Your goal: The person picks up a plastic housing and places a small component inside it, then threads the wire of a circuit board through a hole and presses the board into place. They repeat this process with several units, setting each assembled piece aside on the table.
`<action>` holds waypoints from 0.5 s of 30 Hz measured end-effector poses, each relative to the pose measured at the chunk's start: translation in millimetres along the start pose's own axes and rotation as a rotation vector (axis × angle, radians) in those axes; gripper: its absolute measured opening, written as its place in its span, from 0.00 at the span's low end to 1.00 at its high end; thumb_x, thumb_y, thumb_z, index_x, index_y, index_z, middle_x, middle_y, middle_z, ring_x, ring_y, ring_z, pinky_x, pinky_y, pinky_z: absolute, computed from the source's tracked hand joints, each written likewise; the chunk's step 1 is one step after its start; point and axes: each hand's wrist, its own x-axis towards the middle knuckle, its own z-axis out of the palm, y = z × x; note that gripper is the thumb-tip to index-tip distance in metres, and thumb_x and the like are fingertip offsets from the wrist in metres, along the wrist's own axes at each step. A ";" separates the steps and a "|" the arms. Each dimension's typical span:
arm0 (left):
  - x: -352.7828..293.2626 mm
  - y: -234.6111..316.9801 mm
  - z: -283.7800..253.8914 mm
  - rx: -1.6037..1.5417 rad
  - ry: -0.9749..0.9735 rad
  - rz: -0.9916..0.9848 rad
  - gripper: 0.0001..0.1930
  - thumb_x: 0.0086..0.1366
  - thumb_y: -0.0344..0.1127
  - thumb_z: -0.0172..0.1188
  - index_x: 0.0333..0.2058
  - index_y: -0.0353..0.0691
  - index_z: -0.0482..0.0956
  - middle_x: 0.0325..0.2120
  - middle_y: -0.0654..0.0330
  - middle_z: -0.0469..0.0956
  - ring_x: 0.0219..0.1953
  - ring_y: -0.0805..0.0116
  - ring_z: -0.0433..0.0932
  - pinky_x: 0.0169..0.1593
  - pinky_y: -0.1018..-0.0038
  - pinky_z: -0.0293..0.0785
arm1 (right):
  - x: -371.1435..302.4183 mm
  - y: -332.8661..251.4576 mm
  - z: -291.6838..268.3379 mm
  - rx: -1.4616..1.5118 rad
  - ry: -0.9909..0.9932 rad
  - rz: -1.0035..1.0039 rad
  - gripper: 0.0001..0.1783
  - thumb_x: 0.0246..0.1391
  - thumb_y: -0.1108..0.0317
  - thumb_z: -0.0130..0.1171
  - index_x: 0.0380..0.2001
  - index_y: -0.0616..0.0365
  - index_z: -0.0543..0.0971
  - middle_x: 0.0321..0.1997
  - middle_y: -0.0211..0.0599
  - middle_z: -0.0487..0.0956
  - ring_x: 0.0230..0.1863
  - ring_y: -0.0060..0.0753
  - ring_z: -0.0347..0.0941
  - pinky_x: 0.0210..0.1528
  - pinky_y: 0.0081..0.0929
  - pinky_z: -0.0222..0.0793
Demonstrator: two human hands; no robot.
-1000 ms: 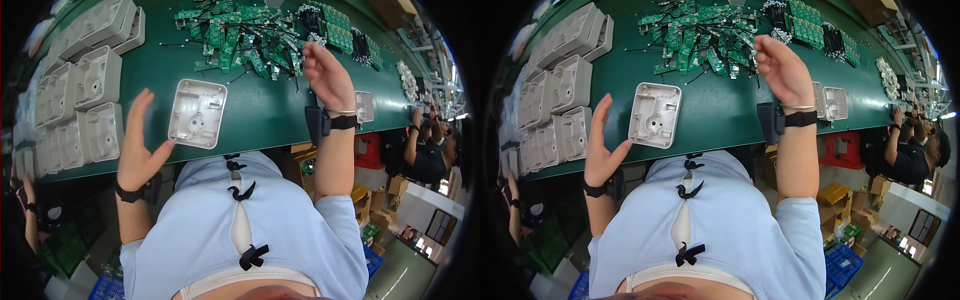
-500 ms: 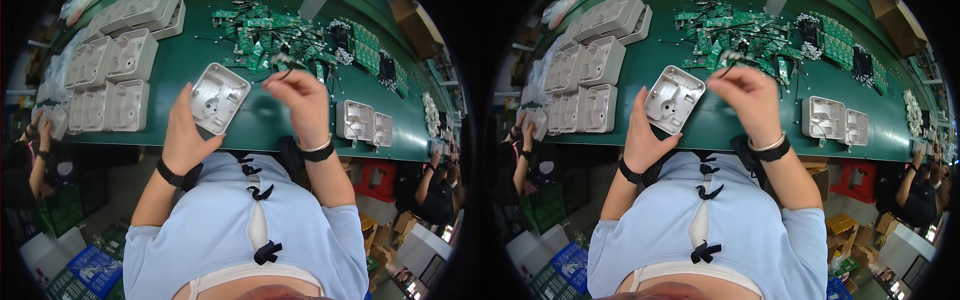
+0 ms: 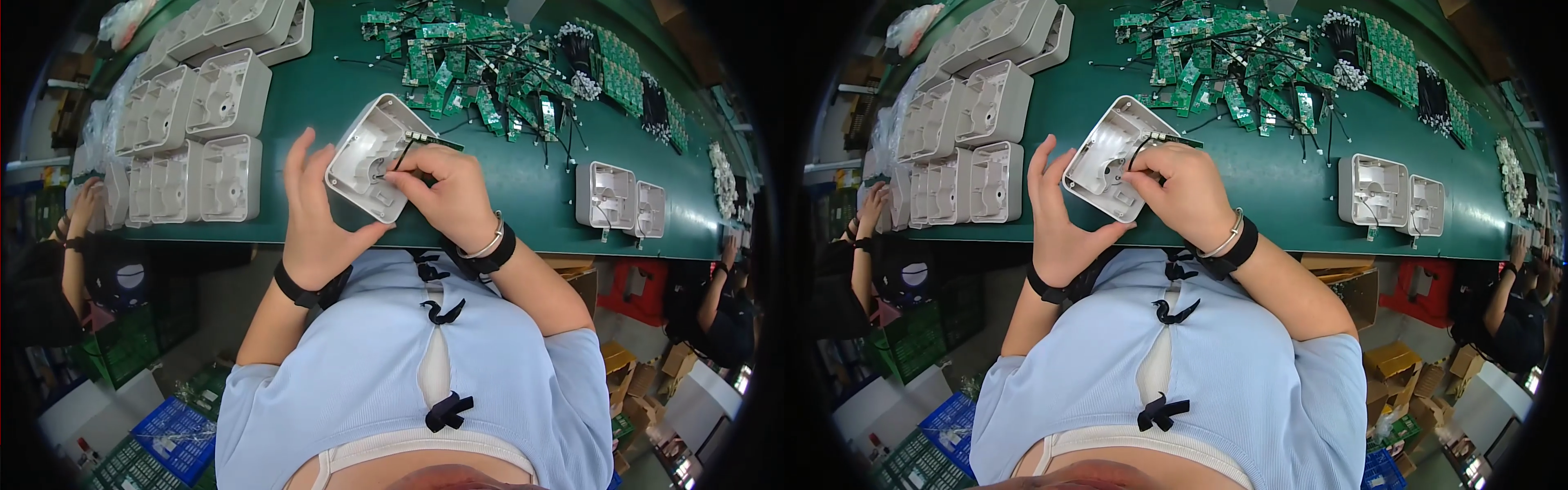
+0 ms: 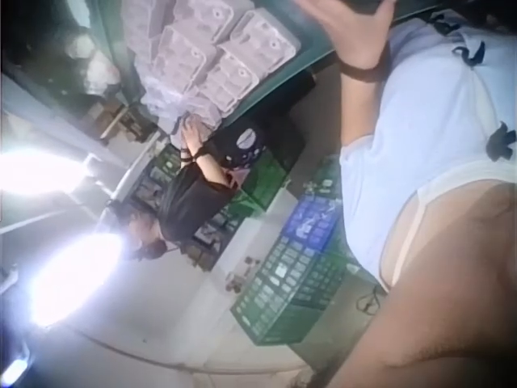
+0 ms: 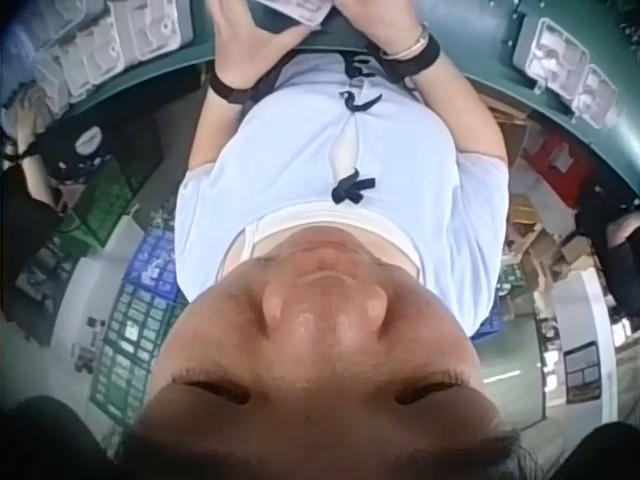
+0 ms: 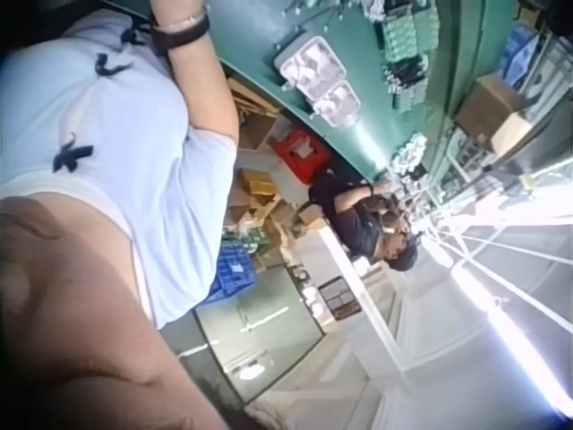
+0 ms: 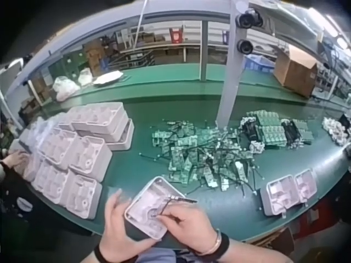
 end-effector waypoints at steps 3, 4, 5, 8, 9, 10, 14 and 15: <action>-0.1 -1.7 1.3 -0.043 0.018 0.022 0.55 0.42 0.32 0.85 0.68 0.38 0.60 0.72 0.40 0.53 0.71 0.36 0.60 0.69 0.50 0.67 | 1.5 1.4 2.4 -0.035 0.007 -0.039 0.04 0.53 0.76 0.74 0.32 0.62 0.87 0.34 0.38 0.88 0.34 0.33 0.84 0.36 0.27 0.78; -0.3 -2.5 2.3 -0.059 0.028 0.027 0.55 0.42 0.32 0.84 0.68 0.38 0.60 0.72 0.40 0.53 0.71 0.37 0.61 0.69 0.50 0.67 | 2.7 -0.7 2.4 -0.090 0.010 -0.089 0.04 0.52 0.75 0.73 0.31 0.62 0.86 0.34 0.39 0.87 0.33 0.36 0.84 0.37 0.29 0.78; -0.6 -3.4 3.3 -0.075 0.037 0.031 0.55 0.42 0.31 0.84 0.68 0.39 0.60 0.72 0.40 0.53 0.71 0.37 0.61 0.69 0.50 0.67 | 3.9 -3.0 2.5 -0.144 0.012 -0.138 0.04 0.52 0.75 0.73 0.31 0.62 0.86 0.33 0.40 0.87 0.33 0.39 0.83 0.37 0.31 0.78; -3.3 -15.0 14.3 -0.209 0.039 0.016 0.56 0.43 0.32 0.84 0.69 0.39 0.59 0.72 0.41 0.53 0.71 0.39 0.62 0.70 0.50 0.66 | 3.6 -6.2 7.4 -0.208 0.003 -0.181 0.05 0.51 0.75 0.73 0.31 0.61 0.86 0.34 0.41 0.86 0.33 0.45 0.83 0.38 0.35 0.78; -4.7 -18.2 17.5 -0.274 0.042 0.007 0.56 0.44 0.32 0.84 0.69 0.39 0.58 0.72 0.41 0.52 0.71 0.39 0.62 0.70 0.50 0.66 | 3.1 -7.5 9.7 -0.216 -0.012 -0.177 0.05 0.51 0.75 0.72 0.32 0.61 0.86 0.36 0.42 0.86 0.34 0.47 0.82 0.39 0.37 0.78; -6.1 -19.9 20.1 -0.276 0.038 0.008 0.56 0.44 0.32 0.84 0.69 0.39 0.58 0.72 0.41 0.52 0.71 0.39 0.62 0.70 0.50 0.66 | 2.5 -8.2 10.4 -0.223 -0.027 -0.172 0.05 0.51 0.75 0.72 0.33 0.61 0.86 0.37 0.43 0.86 0.35 0.50 0.82 0.39 0.38 0.78; -7.7 -22.6 26.6 -0.403 0.034 0.011 0.57 0.45 0.29 0.83 0.70 0.40 0.55 0.73 0.41 0.52 0.72 0.44 0.63 0.72 0.51 0.66 | 4.6 -13.7 2.9 -0.387 -0.104 -0.270 0.07 0.54 0.75 0.70 0.37 0.60 0.86 0.39 0.43 0.85 0.37 0.50 0.81 0.40 0.40 0.77; -8.3 -23.3 25.5 -0.462 0.023 -0.017 0.57 0.46 0.28 0.82 0.71 0.40 0.54 0.74 0.42 0.51 0.73 0.45 0.63 0.72 0.52 0.67 | 3.7 -13.7 -1.9 -0.388 -0.102 -0.271 0.07 0.54 0.75 0.70 0.37 0.60 0.86 0.39 0.43 0.85 0.37 0.50 0.81 0.40 0.40 0.77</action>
